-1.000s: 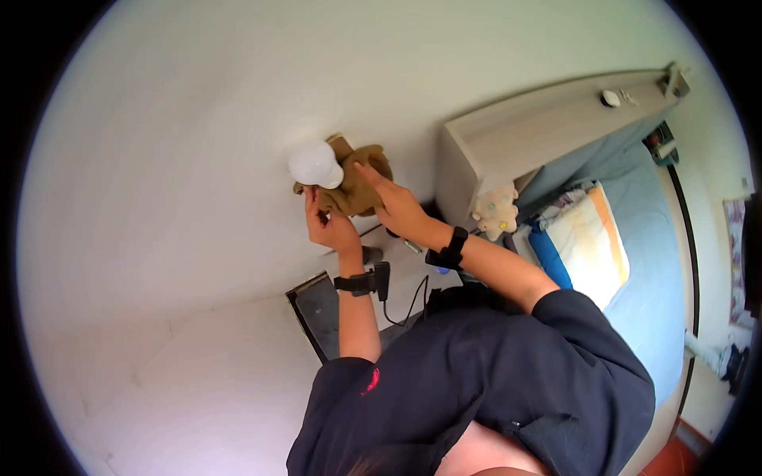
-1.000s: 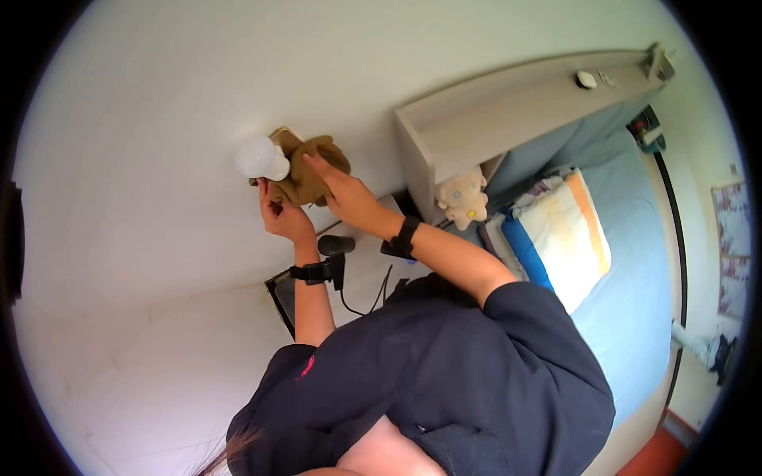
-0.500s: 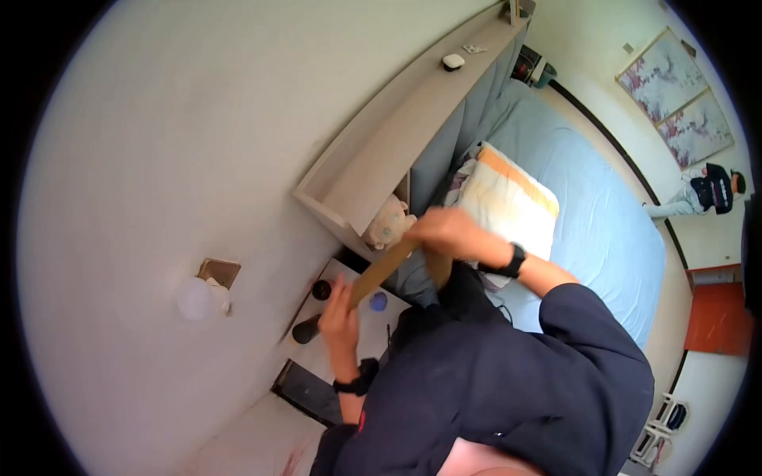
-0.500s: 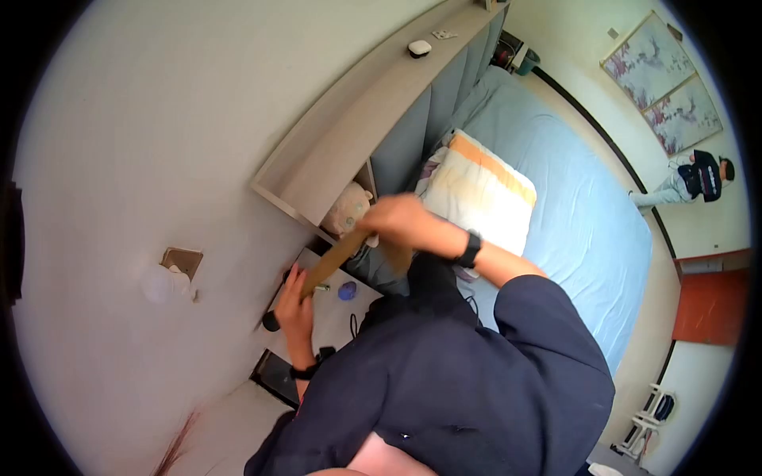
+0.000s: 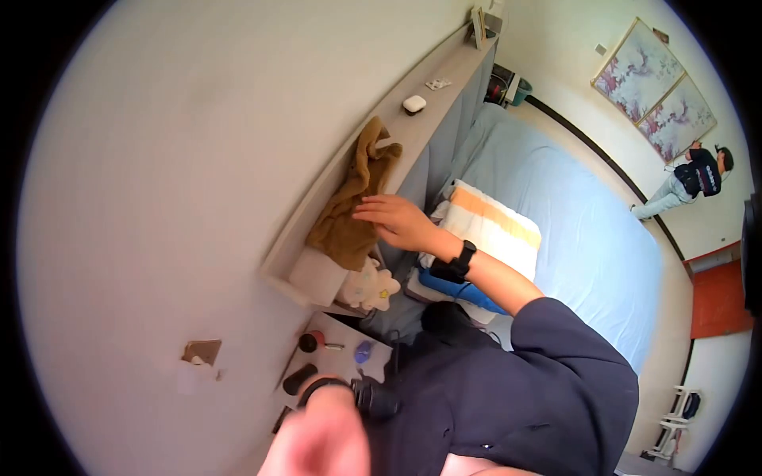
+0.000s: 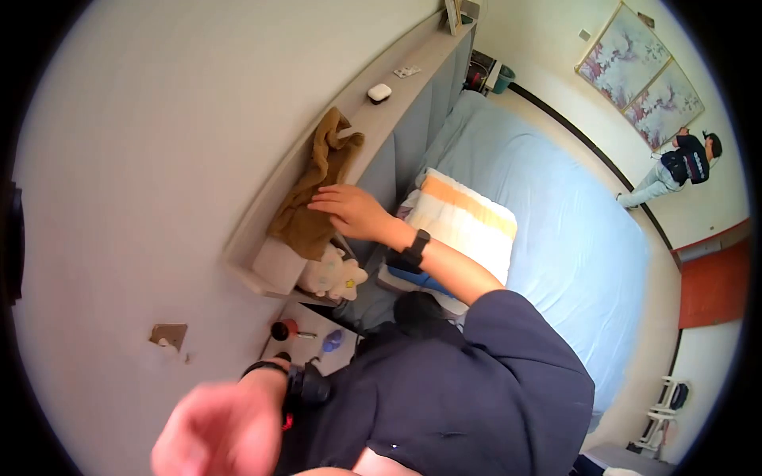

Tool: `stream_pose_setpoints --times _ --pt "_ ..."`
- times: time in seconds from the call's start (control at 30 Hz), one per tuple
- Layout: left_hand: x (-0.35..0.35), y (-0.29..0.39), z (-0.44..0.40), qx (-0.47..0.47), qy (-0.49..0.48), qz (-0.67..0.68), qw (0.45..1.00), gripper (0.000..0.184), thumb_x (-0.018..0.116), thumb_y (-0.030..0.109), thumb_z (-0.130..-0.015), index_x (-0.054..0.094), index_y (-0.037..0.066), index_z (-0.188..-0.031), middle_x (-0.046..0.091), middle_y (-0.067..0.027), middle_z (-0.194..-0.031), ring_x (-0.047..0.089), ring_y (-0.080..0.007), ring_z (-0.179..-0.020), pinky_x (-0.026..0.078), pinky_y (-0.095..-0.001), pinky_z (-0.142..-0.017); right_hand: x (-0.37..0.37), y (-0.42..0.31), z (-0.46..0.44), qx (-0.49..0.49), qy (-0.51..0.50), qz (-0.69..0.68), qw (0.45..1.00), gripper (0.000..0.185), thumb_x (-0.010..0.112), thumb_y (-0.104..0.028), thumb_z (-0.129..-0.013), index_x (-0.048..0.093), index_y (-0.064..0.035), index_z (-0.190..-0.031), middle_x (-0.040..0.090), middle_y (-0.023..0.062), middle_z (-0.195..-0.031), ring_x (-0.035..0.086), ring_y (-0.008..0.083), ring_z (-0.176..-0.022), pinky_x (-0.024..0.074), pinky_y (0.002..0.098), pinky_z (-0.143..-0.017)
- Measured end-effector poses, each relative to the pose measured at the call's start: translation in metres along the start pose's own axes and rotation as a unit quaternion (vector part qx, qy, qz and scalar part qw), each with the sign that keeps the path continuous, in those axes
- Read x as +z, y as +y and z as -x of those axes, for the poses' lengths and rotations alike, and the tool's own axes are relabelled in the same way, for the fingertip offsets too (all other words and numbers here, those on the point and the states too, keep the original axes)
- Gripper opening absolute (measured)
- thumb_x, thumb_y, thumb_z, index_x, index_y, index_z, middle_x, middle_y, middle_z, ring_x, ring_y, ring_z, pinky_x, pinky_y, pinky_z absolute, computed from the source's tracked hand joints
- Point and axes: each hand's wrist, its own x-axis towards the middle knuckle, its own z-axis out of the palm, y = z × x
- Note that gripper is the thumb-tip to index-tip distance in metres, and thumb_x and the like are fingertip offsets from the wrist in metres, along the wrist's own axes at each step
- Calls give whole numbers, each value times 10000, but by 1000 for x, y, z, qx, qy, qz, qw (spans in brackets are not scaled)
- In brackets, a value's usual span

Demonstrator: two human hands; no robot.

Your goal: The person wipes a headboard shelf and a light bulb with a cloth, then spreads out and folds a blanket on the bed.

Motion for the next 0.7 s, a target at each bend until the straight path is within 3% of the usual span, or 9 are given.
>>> stream_pose_setpoints --times 0.07,0.17,0.3,0.47,0.53,0.6,0.63,0.67,0.7 --pt "17 9 -17 211 151 155 953 388 598 113 -779 492 -25 -1126 475 -132 -1211 431 -170 -1119 372 -324 -943 -6 12 3 -3 -12 -17 1000 394 509 42 -678 587 -72 -1047 565 94 -1100 469 294 -1110 403 391 -913" --pt "48 -27 -22 254 192 228 920 205 524 49 -774 526 -10 -971 514 -78 -904 464 -145 -855 399 -267 -742 -8 43 -5 -25 -22 -35 999 370 502 41 -692 590 -68 -1035 564 93 -1100 471 295 -1106 399 394 -916" --pt "51 -51 -6 162 17 22 986 198 452 3 -814 535 1 -994 535 -79 -855 487 -191 -860 399 -290 -779 -23 88 -10 -17 8 -33 999 356 500 42 -687 592 -70 -1012 565 96 -1087 478 291 -1091 400 393 -909" --pt "92 -88 -28 207 111 20 972 208 492 59 -824 532 -14 -1015 564 -108 -968 490 -234 -983 391 -373 -866 -53 153 -25 72 139 6 988 298 503 11 -726 584 -62 -1004 559 122 -1085 482 300 -1072 397 387 -896" --pt "109 -105 -22 158 95 186 965 138 498 11 -800 527 -3 -934 549 -81 -910 502 -193 -908 406 -333 -814 -68 198 -31 103 179 6 978 286 514 -16 -744 573 -59 -1020 557 134 -1086 479 310 -1073 392 386 -897" --pt "119 -132 -8 172 41 62 982 139 502 -66 -736 454 64 -741 479 -30 -758 470 -91 -674 408 -246 -633 -74 238 -37 138 251 160 945 332 565 -130 -774 526 -60 -1097 543 160 -1099 488 330 -1044 392 385 -889" --pt "124 -146 -1 80 -11 171 982 97 543 0 -763 481 68 -735 495 -54 -741 462 -136 -588 412 -258 -564 -74 253 -39 137 254 157 945 332 565 -130 -774 526 -60 -1097 543 160 -1099 488 330 -1044 392 385 -889" --pt "128 -142 2 -84 -118 3 989 79 570 23 -598 510 44 -644 508 -72 -655 477 -176 -546 394 -292 -504 -74 268 -43 155 243 210 934 385 588 -178 -763 506 -42 -1114 536 183 -1086 501 347 -1003 401 393 -869" --pt "131 -138 5 -241 -218 -171 930 136 596 45 -432 538 20 -552 520 -91 -569 493 -217 -503 377 -326 -445 -71 279 -49 173 233 259 921 447 610 -226 -752 486 -25 -1131 529 207 -1073 514 364 -962 410 401 -848"
